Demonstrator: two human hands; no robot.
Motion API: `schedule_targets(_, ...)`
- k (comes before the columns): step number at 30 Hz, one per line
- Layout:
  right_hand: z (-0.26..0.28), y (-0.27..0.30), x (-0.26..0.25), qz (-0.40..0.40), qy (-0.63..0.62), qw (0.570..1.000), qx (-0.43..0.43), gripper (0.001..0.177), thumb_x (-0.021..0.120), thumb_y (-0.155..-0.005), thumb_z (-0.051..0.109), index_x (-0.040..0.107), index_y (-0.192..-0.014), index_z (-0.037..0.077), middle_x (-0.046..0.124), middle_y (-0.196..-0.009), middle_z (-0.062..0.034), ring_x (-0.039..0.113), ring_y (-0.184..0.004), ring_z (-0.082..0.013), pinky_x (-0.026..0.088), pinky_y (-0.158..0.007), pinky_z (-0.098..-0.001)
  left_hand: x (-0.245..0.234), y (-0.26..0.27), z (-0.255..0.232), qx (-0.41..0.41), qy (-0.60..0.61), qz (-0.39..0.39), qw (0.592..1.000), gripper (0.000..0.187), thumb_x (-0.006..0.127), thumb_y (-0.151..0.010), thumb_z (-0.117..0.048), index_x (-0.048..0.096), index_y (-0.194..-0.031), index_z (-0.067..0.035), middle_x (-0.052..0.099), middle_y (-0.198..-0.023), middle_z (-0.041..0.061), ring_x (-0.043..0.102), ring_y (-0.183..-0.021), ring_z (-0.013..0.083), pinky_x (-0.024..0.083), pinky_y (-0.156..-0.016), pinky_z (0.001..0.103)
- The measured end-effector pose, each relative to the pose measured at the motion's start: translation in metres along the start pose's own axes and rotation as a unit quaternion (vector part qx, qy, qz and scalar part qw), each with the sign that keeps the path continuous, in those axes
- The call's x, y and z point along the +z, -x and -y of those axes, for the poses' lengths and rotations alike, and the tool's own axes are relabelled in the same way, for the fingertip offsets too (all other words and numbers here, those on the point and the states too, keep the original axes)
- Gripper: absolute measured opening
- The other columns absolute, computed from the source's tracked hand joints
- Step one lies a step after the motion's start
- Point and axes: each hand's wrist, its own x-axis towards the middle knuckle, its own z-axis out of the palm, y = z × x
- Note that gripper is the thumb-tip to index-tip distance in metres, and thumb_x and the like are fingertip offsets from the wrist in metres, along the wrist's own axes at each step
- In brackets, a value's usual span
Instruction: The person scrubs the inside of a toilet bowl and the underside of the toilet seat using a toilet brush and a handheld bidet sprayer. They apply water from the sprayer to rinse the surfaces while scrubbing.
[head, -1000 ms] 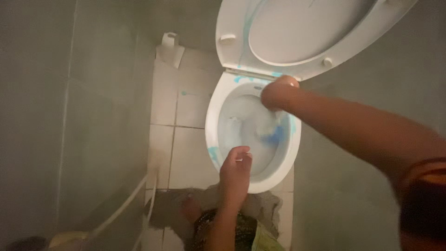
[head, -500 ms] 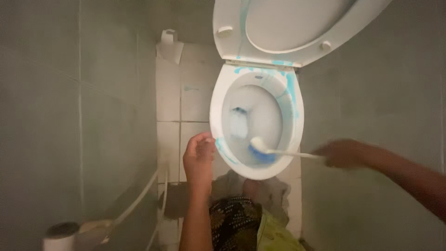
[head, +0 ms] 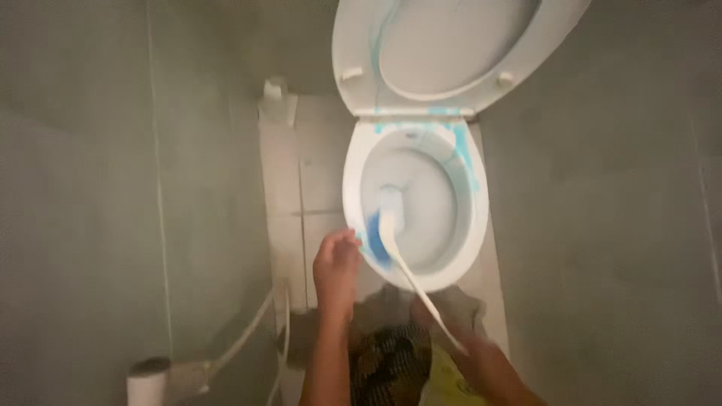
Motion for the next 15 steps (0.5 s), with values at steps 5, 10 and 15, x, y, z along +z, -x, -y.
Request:
schedule_targets(5, -0.055, 0.001, -0.015, -0.1, 0.054, 0.976, -0.185, 0.05, 0.055, -0.1, 0.03, 0.054, -0.149, 0.029, 0.08, -0.109, -0.0128, 0.082, -0.085, -0.018, 0.063, -0.079, -0.0348, -0.01, 0.011, 0.005, -0.026, 0.01, -0.003, 1.0, 0.04, 0.067, -0.095, -0.044, 0.072, -0.108, -0.006, 0.069, -0.094, 0.005, 0.061, -0.079, 0.0138, 0.049, -0.067, 0.029)
schedule_targets(10, -0.044, -0.018, -0.041, -0.128, 0.29, 0.932, -0.176, 0.055, 0.054, -0.1, 0.029, 0.045, -0.153, 0.036, 0.072, -0.097, -0.009, 0.071, -0.069, -0.0176, 0.062, -0.063, -0.0353, -0.011, 0.015, 0.009, -0.074, -0.04, -0.027, 0.996, 0.037, 0.066, -0.089, -0.042, 0.073, -0.112, -0.014, 0.072, -0.09, 0.003, 0.062, -0.078, 0.0136, 0.048, -0.065, 0.03)
schedule_targets(15, 0.033, -0.043, -0.077, -0.175, 0.325, 0.918, -0.145, 0.063, 0.047, -0.103, 0.021, 0.028, -0.161, 0.038, 0.064, -0.086, -0.0112, 0.061, -0.057, -0.0179, 0.059, -0.048, -0.0349, -0.005, 0.017, 0.021, -0.074, 0.012, -0.03, 0.997, 0.033, 0.063, -0.089, -0.032, 0.072, -0.113, -0.011, 0.073, -0.094, 0.002, 0.065, -0.08, 0.0144, 0.051, -0.067, 0.03)
